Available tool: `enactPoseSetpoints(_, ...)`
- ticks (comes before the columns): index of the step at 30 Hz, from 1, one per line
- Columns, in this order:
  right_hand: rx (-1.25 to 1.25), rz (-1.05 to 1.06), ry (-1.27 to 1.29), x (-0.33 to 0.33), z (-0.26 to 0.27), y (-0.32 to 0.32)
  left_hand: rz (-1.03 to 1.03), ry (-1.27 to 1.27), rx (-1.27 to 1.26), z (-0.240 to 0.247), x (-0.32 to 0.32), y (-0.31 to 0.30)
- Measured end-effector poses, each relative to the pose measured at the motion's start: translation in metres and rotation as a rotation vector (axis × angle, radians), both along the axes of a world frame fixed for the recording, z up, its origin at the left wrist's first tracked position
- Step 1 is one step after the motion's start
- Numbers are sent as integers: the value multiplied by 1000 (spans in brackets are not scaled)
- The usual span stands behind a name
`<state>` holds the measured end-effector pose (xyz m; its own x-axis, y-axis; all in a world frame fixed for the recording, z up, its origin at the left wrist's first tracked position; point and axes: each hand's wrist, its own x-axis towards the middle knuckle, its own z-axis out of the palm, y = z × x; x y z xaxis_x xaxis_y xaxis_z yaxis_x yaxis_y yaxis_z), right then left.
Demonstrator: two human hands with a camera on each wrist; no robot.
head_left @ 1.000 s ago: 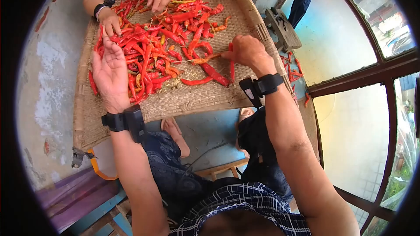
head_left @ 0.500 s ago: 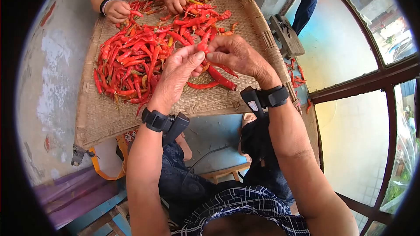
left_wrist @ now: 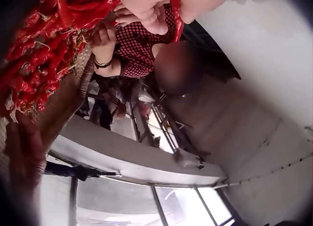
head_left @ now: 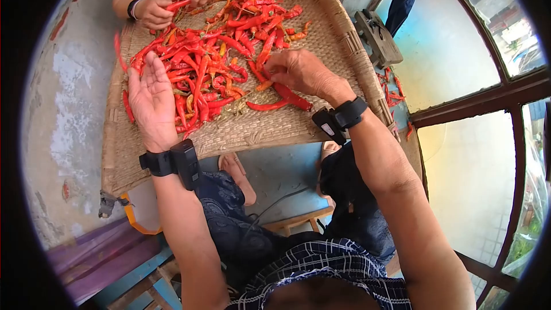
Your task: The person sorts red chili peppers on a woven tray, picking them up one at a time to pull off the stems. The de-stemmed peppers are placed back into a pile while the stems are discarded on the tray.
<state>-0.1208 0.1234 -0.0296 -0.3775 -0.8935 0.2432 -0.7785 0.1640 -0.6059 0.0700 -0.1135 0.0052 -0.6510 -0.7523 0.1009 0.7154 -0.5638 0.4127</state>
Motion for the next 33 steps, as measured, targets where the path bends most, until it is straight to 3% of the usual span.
enactPoseSetpoints(1, 12, 59, 97, 2, -3, -3, -55, -7, 72, 1, 2, 0)
enactPoseSetpoints(5, 160, 4, 213, 11, 5, -9, -169, -279, -297, 9, -15, 38)
enactPoseSetpoints(9, -61, 5, 175, 4, 7, -4, -78, -842, -1036, 11, -34, 85)
enactPoseSetpoints(11, -228, 92, 96, -1, 11, -1, 161, -854, -1612, 3, -41, 94)
enactPoseSetpoints(12, -220, 72, 8, 4, 22, 3, 387, -762, -1868, -1, -45, 96)
enactPoseSetpoints(17, -260, -73, 122, 0, 31, 6, 280, -883, -1953, 0, -49, 104)
enactPoseSetpoints(19, -342, -148, 169, -5, 28, 6, 369, -1049, -1923, 10, -45, 98)
enactPoseSetpoints(21, -242, -305, 39, -11, 25, 8, 510, -1100, -1692, 16, -38, 80)
enactPoseSetpoints(22, -152, -292, 79, -15, 18, 6, 490, -1194, -1496, 20, -33, 68)
enactPoseSetpoints(24, -32, -291, 88, -15, 3, 4, 773, -1143, -1392, 19, -23, 40)
enactPoseSetpoints(25, 91, -286, 100, -14, -4, 2, 732, -1177, -1298, 13, -15, 18)
enactPoseSetpoints(28, 175, -319, 117, -9, -16, -10, 904, -1049, -1232, 9, -6, 6)
enactPoseSetpoints(30, 247, -373, 187, -9, -21, -18, 1117, -1316, -1302, 15, -1, 8)
enactPoseSetpoints(31, 245, -372, 183, -9, -20, -21, 1118, -1318, -1306, 19, -3, 14)
enactPoseSetpoints(33, 295, -446, 178, -9, -17, -23, 784, -1221, -1216, 24, -8, 27)
